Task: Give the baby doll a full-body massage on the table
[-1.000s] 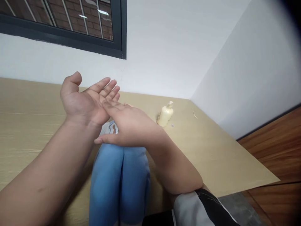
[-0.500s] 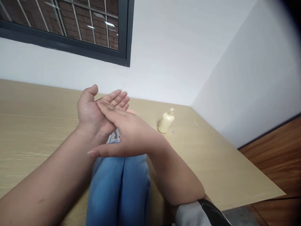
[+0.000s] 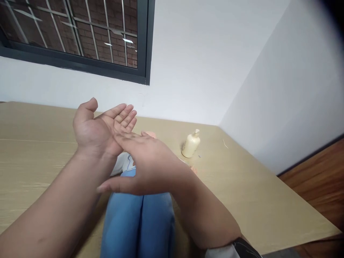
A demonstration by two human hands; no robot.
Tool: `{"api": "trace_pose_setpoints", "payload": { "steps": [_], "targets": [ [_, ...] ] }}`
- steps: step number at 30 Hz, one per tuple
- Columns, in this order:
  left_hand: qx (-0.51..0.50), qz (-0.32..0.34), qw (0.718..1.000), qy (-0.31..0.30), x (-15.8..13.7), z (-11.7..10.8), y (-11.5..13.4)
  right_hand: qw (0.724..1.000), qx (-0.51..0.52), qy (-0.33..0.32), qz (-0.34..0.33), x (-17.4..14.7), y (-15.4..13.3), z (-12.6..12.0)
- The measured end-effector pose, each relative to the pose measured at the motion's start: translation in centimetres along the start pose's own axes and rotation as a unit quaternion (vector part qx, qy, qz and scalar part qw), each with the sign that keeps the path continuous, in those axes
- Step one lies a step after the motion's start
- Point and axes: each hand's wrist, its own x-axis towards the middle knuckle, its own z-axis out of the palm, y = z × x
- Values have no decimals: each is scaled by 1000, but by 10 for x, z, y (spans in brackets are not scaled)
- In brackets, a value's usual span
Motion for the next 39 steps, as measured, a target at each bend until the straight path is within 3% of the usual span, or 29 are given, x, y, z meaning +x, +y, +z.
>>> {"api": "trace_pose_setpoints", "payload": {
  "steps": [4, 11, 17, 23, 27, 33, 39],
  "targets": [
    [-13, -36, 999, -18, -7, 4, -7, 1000, 18, -5, 8, -3, -11, -5],
    [3, -36, 999, -30, -25, 14, -7, 1000, 14, -11, 10, 6, 5, 3],
    [3, 20, 999, -34, -14, 5, 1, 1000, 18, 17, 18, 4, 6, 7],
    [-18, 53, 996, -75, -2, -5, -1, 999, 33, 16, 19, -6, -23, -3],
    [-28, 14, 995, -95, -10, -1, -7, 999, 22, 24, 20, -5, -31, 2],
    [-73, -16, 984, -164, -24, 1, -17, 998, -24, 51, 16, 8, -16, 12],
    [-66, -19, 993, -96, -26, 10, -12, 996, 18, 66, 50, 7, -3, -2]
  ]
}}
